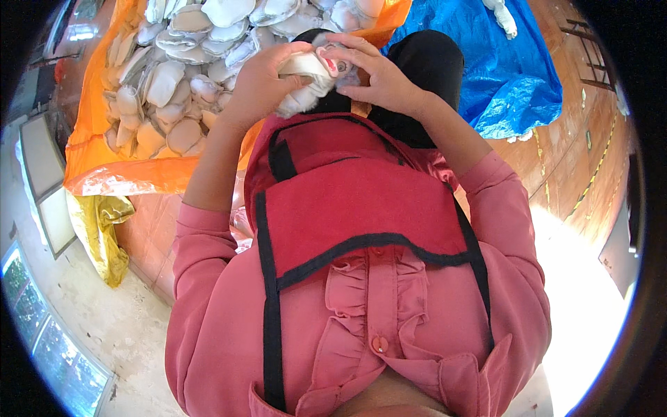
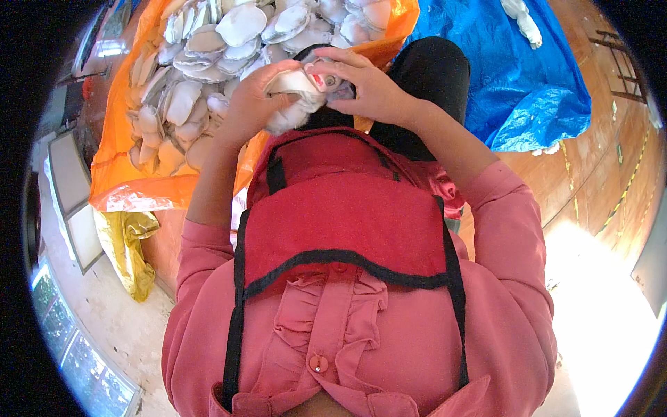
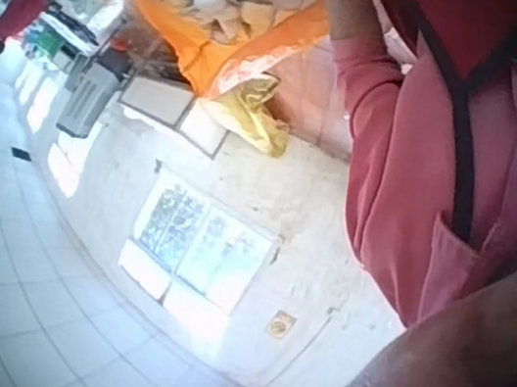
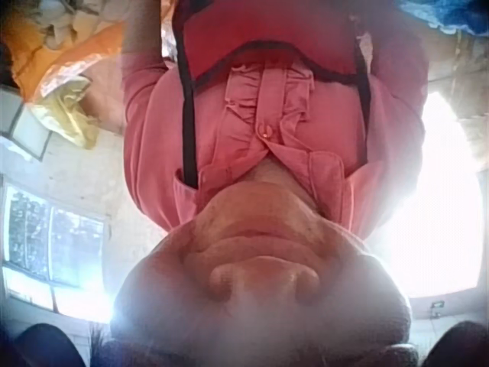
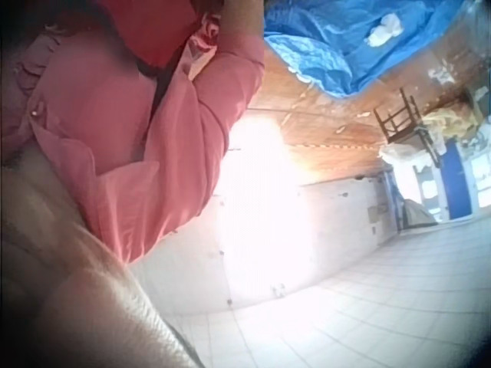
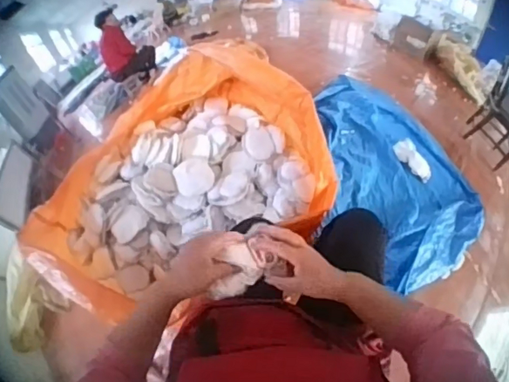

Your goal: The person sits on the floor and repeatedly stuffs white fabric pieces into a sock, then places the filled sock into a blue bag. The person continues this process with multiple socks throughout the clip.

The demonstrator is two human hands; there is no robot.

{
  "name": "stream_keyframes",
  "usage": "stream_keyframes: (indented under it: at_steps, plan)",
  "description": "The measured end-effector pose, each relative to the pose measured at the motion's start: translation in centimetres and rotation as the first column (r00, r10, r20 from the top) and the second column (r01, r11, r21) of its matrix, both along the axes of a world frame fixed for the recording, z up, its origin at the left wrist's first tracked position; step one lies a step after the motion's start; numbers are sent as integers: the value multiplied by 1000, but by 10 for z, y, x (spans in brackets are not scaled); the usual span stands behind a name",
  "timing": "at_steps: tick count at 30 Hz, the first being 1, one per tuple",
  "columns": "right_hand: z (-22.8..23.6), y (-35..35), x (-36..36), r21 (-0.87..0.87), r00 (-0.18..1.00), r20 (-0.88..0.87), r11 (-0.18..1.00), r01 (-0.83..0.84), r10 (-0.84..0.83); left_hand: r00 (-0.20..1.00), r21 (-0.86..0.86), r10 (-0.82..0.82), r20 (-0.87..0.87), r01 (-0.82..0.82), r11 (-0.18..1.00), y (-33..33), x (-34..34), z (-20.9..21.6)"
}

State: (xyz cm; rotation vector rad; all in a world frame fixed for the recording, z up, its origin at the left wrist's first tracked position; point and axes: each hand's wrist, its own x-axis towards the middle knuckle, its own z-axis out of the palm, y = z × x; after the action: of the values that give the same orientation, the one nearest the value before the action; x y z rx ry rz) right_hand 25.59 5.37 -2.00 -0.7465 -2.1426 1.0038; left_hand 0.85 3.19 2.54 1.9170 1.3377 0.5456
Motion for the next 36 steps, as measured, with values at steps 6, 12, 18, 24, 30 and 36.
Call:
stream_keyframes:
  at_steps: [6,12,18,24,30,36]
  plan:
    - [13,-14,6,-140,998,-62,990,-30,21,646,-700,526,552,18,714,-25,16,7]
    - [-1,-22,16,-294,977,-190,943,-154,101,586,-708,548,596,61,704,-56,20,-1]
    - [11,-42,14,-659,993,-81,743,-116,83,687,-705,464,559,99,702,-65,8,-2]
    - [-1,-53,3,-531,999,-32,847,-35,21,703,-765,483,522,136,630,-67,14,5]
    - [-10,-62,0,-559,996,85,828,50,-3,863,-693,375,339,-41,720,-76,34,12]
    - [-13,-62,7,-671,998,28,741,-22,54,924,-527,233,302,-42,849,-88,35,10]
